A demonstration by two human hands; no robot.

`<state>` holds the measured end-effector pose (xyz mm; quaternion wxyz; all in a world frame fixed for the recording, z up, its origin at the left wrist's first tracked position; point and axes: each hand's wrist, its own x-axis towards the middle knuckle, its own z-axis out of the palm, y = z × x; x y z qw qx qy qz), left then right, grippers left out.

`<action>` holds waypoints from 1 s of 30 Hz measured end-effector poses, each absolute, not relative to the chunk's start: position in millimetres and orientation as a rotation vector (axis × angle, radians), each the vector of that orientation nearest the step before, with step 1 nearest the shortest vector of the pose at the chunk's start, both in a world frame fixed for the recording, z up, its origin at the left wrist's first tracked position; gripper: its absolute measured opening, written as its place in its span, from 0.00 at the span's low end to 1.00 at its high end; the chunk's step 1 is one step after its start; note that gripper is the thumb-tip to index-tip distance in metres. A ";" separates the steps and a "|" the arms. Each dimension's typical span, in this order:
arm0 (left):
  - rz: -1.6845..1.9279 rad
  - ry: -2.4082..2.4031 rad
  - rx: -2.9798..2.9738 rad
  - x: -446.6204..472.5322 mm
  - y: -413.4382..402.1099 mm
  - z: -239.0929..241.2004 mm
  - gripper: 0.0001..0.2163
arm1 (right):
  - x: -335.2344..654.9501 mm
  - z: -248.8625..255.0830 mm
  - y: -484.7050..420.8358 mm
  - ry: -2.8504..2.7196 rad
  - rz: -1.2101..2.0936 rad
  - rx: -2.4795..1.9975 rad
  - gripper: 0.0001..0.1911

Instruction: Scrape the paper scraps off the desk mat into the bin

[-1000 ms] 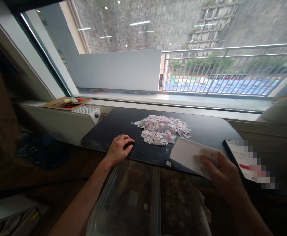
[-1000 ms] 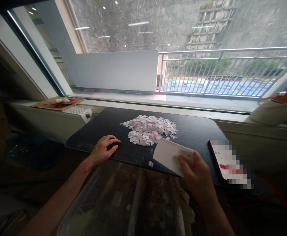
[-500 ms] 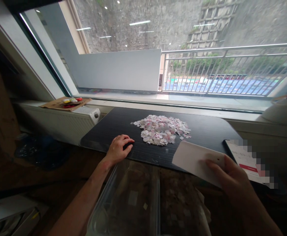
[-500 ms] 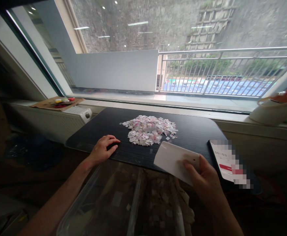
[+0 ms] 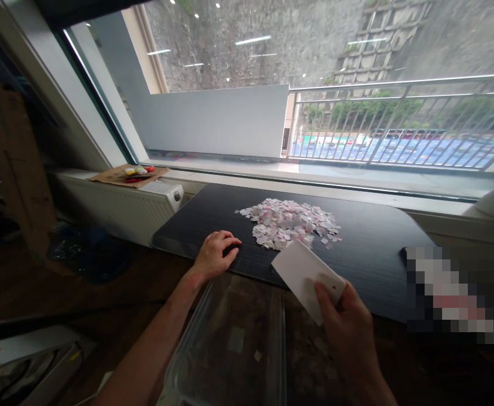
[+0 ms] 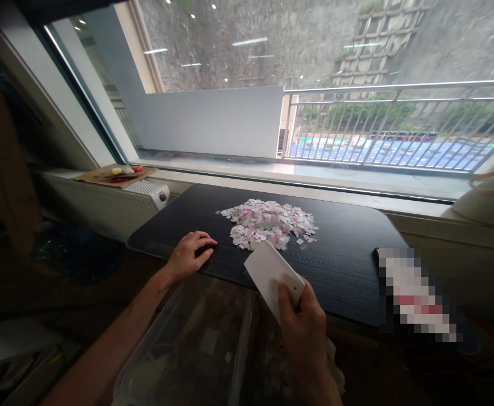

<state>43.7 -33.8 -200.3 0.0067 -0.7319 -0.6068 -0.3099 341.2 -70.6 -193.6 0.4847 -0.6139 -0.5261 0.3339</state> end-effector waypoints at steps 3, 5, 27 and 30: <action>-0.969 -1.901 -2.286 44.6 -34.3 -200.2 0.10 | 346.2 -189.1 -69.4 -1.279 0.800 -1.538 0.27; -0.969 -1.900 -2.285 45.0 -34.5 -200.3 0.10 | 350.0 -185.3 -69.2 -1.266 0.791 -1.570 0.26; -0.976 -1.896 -2.276 45.5 -35.0 -201.2 0.09 | 368.3 -175.6 -60.6 -1.093 0.828 -1.463 0.20; -0.988 -1.888 -2.276 44.2 -34.8 -202.2 0.09 | 381.6 -181.0 -26.5 -1.104 0.641 -1.523 0.18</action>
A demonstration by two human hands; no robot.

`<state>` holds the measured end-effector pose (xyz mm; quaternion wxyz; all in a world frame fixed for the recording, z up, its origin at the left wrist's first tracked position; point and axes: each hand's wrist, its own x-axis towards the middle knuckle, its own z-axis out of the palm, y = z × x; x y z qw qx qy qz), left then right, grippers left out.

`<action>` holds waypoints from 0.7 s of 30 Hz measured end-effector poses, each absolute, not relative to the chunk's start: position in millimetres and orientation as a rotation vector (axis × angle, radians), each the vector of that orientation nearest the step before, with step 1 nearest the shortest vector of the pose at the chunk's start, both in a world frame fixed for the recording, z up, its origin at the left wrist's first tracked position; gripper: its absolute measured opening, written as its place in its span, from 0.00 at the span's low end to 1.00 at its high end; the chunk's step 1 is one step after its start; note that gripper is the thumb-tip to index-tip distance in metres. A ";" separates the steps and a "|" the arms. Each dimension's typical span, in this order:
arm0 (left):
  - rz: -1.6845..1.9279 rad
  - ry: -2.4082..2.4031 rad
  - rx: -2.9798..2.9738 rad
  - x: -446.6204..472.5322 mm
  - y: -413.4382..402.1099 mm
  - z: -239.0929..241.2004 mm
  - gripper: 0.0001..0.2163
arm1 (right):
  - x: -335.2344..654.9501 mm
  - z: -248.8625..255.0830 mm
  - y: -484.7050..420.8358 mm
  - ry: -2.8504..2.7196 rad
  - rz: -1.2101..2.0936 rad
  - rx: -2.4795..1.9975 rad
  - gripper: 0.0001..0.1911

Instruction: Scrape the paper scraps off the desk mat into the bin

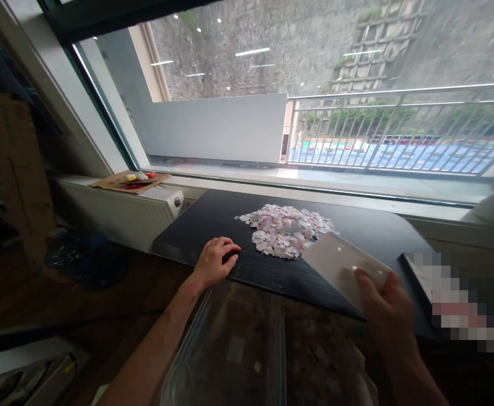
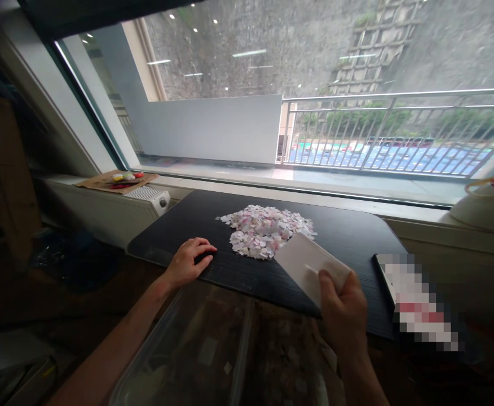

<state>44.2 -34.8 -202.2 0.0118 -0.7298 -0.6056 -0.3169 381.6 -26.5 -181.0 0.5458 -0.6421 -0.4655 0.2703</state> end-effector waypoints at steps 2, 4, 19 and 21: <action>-0.994 -1.884 -2.275 43.2 -34.5 -202.7 0.09 | 382.9 -184.6 -6.9 -1.113 0.672 -1.457 0.22; -0.994 -1.881 -2.276 42.2 -34.4 -202.8 0.09 | 378.1 -187.2 5.0 -1.139 0.714 -1.373 0.26; -0.990 -1.859 -2.285 37.4 -32.2 -205.1 0.10 | 380.5 -192.1 -1.4 -1.200 0.662 -1.392 0.24; -0.992 -1.856 -2.283 36.9 -32.1 -205.5 0.10 | 379.7 -192.2 -2.4 -1.223 0.658 -1.394 0.22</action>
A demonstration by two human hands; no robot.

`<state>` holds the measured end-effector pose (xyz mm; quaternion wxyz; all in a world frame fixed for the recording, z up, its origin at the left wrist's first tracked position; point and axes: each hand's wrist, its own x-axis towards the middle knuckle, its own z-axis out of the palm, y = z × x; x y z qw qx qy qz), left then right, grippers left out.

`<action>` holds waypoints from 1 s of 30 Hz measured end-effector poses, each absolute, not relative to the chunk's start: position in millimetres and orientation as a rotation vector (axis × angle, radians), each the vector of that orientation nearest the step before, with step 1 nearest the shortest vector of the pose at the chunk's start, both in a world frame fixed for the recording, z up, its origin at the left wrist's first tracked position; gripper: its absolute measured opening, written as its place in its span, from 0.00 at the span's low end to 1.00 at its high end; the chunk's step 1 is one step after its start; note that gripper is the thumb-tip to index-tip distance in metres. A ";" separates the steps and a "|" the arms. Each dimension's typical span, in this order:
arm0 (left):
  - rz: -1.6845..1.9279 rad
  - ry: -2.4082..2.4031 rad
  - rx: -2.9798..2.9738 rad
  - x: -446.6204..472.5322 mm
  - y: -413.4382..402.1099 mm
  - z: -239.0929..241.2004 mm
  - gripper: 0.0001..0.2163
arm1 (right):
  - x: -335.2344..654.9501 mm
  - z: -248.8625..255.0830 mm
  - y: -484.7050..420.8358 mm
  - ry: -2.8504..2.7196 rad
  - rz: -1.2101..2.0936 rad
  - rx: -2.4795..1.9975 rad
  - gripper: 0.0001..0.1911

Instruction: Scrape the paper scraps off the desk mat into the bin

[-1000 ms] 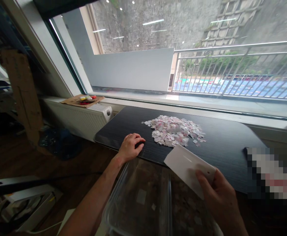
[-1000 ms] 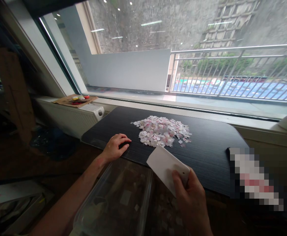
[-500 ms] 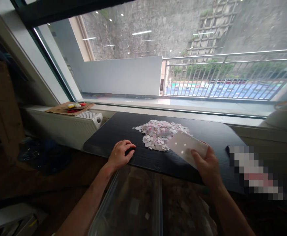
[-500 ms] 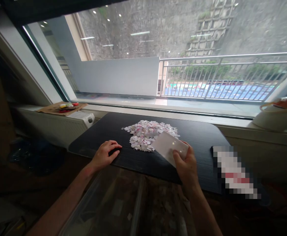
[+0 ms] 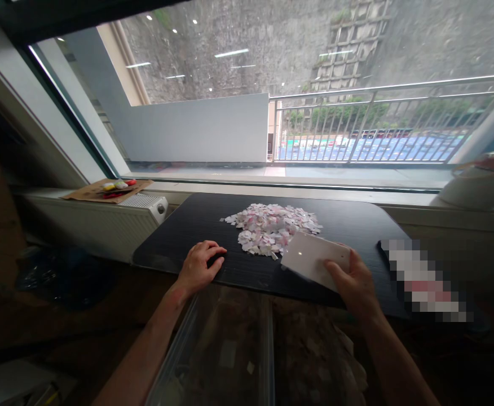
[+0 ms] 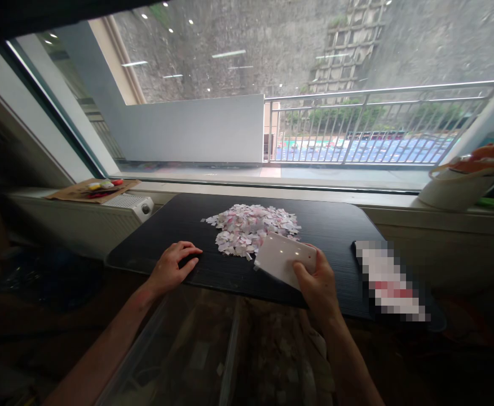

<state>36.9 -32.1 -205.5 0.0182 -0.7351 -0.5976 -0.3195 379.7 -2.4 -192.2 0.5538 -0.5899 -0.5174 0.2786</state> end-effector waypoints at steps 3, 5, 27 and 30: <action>-0.994 -1.857 -2.280 36.8 -32.2 -205.4 0.10 | 380.1 -192.1 -4.1 -1.184 0.669 -1.382 0.22; -0.993 -1.861 -2.279 37.0 -32.3 -204.9 0.10 | 380.3 -191.2 -5.1 -1.174 0.691 -1.377 0.21; -0.966 -1.903 -2.271 43.9 -34.4 -201.3 0.09 | 331.3 -195.4 -76.0 -1.227 0.782 -1.423 0.23; -0.964 -1.905 -2.274 44.6 -34.8 -201.4 0.09 | 332.1 -191.8 -79.0 -1.288 0.796 -1.418 0.24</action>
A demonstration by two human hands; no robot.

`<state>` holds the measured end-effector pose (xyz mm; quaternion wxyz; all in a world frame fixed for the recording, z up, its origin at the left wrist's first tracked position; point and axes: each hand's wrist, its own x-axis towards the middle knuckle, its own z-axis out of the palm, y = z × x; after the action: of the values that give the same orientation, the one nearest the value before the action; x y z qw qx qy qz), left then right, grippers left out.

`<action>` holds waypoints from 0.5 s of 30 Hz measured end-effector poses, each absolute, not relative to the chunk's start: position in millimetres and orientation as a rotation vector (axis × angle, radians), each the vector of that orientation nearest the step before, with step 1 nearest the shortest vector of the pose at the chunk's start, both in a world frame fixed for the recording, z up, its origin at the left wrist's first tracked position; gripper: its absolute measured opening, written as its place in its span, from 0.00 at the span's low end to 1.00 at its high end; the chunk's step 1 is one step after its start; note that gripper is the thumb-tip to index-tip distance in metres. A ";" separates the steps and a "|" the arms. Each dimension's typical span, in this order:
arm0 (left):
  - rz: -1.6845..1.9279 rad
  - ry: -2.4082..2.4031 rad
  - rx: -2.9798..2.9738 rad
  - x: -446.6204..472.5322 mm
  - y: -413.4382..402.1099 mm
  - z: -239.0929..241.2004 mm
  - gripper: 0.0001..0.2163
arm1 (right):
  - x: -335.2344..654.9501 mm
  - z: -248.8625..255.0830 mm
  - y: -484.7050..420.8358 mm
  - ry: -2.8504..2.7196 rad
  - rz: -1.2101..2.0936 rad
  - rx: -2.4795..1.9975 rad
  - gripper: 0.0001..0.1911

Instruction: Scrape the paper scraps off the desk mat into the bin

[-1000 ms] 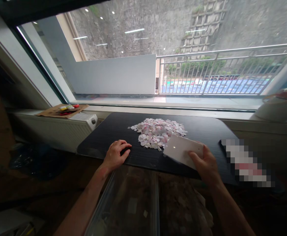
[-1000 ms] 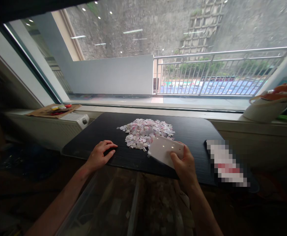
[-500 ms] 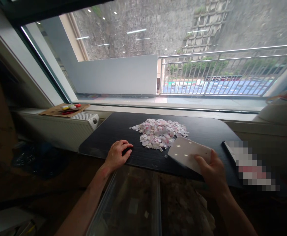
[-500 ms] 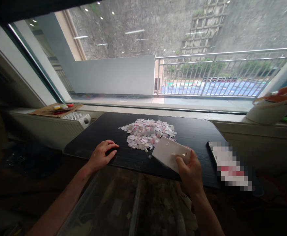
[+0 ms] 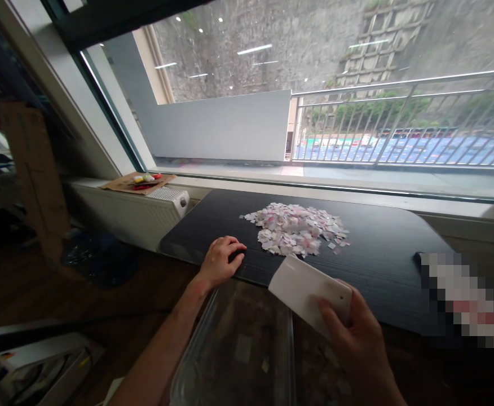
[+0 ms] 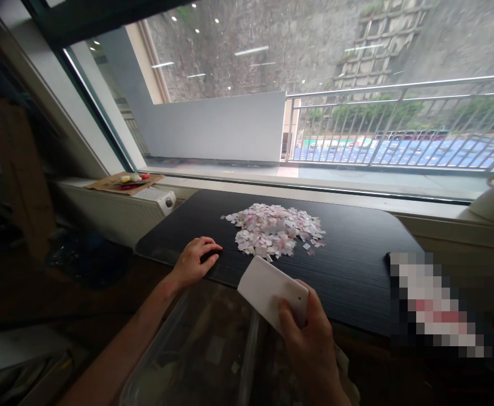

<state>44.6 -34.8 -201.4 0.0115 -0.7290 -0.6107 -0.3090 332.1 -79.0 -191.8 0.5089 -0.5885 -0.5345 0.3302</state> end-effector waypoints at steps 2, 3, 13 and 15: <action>-0.966 -1.906 -2.273 45.0 -34.9 -201.5 0.09 | 342.5 -186.9 -71.1 -1.276 0.757 -1.413 0.25; -0.968 -1.906 -2.272 45.2 -35.0 -201.6 0.09 | 348.7 -183.7 -64.8 -1.248 0.710 -1.427 0.26; -0.972 -1.891 -2.270 43.7 -34.3 -202.6 0.09 | 359.4 -170.4 -17.8 -1.297 0.521 -1.514 0.20; -0.971 -1.889 -2.272 43.3 -34.3 -202.6 0.09 | 365.3 -174.6 -20.9 -1.313 0.498 -1.533 0.20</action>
<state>43.3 -34.3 -202.6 0.0157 -0.7305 -0.6072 -0.3123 365.3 -20.9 -174.6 0.5069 -0.6357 -0.5444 0.2064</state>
